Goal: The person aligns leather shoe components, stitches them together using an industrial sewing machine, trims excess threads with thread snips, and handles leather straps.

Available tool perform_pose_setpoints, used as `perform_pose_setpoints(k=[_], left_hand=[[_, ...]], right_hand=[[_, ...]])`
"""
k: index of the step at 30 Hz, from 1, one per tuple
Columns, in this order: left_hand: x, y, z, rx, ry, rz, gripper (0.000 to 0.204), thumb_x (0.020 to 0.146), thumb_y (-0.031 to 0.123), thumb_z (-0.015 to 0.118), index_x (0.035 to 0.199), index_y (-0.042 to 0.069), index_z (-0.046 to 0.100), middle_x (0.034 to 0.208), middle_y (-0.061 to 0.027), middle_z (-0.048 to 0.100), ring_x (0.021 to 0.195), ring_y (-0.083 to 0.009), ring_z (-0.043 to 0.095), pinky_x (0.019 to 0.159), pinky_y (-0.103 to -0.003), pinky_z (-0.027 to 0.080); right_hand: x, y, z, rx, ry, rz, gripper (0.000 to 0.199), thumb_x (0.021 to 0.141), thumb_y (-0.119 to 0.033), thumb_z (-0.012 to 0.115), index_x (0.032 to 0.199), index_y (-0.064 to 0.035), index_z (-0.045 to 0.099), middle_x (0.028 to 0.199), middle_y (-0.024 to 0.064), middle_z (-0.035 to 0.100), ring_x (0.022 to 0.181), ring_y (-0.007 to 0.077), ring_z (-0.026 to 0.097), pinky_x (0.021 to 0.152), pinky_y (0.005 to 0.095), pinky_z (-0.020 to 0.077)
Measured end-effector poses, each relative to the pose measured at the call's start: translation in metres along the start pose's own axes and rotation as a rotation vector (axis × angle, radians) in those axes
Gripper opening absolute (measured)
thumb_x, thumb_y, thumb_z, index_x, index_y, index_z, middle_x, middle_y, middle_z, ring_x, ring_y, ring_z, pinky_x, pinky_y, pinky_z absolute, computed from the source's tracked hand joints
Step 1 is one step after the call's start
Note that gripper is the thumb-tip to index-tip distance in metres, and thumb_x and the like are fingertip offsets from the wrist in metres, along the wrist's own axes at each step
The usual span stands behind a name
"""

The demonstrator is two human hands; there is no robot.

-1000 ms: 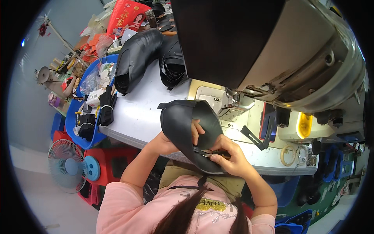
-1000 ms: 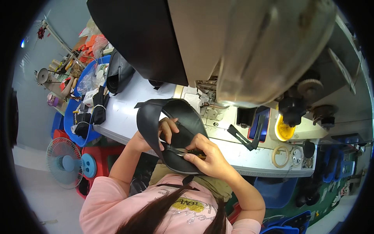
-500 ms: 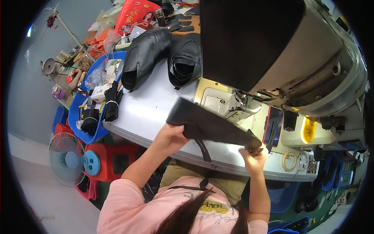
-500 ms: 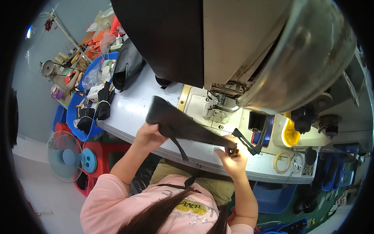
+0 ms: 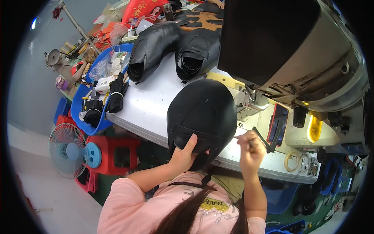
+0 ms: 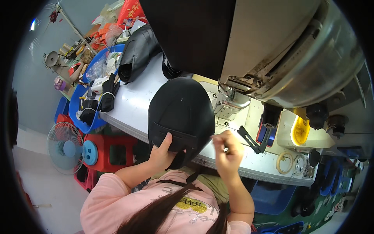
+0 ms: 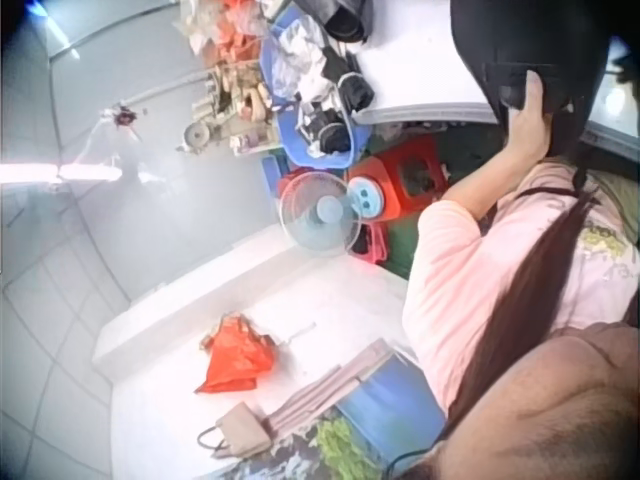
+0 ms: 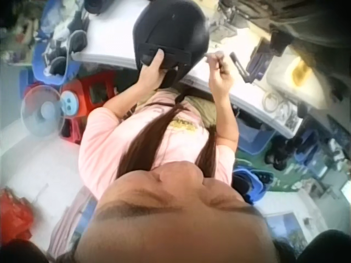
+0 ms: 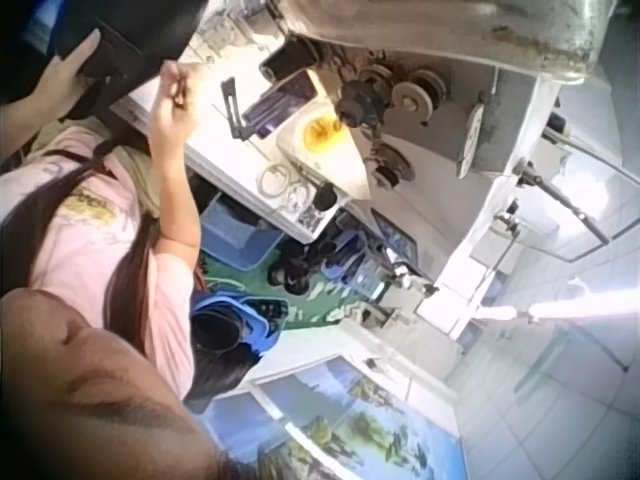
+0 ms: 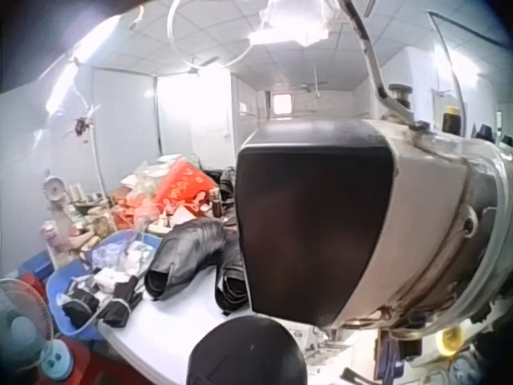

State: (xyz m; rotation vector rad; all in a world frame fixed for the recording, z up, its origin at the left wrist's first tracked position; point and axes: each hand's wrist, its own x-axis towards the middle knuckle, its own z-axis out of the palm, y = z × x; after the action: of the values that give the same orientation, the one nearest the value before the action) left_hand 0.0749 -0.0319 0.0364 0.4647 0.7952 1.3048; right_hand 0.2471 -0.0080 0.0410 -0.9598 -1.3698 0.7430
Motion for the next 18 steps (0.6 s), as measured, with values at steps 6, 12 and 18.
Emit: perform_pose_setpoints(k=[6,12,18], left_hand=[[0.007,-0.011,0.000,0.012,0.043,0.026,0.026,0.090,0.026,0.046,0.100,0.002,0.050,0.087,-0.0091,0.059,0.078,-0.0168,0.058,0.071,-0.031,0.050],[0.008,-0.014,0.000,-0.001,0.032,0.042,0.029,0.089,0.026,0.047,0.108,0.003,0.046,0.096,-0.0096,0.057,0.086,-0.0182,0.058,0.073,-0.033,0.051],[0.010,-0.013,0.002,0.050,-0.014,0.032,0.032,0.089,0.026,0.047,0.112,0.004,0.043,0.101,-0.0090,0.055,0.090,-0.0184,0.057,0.076,-0.033,0.051]], right_hand=[[-0.012,0.001,0.028,0.185,-0.012,0.364,0.003,0.077,0.000,0.058,0.075,0.0019,0.057,0.065,0.0018,0.055,0.051,0.0042,0.045,0.046,0.0174,0.0341],[-0.012,-0.017,0.025,0.166,-0.031,0.553,0.011,0.076,-0.003,0.062,0.067,0.0004,0.057,0.055,0.0022,0.055,0.048,0.0053,0.047,0.045,0.0186,0.0347],[-0.018,-0.006,0.023,0.153,0.027,0.607,0.014,0.075,-0.009,0.067,0.066,-0.0018,0.059,0.054,0.0000,0.054,0.046,0.0034,0.045,0.044,0.0176,0.0336]])
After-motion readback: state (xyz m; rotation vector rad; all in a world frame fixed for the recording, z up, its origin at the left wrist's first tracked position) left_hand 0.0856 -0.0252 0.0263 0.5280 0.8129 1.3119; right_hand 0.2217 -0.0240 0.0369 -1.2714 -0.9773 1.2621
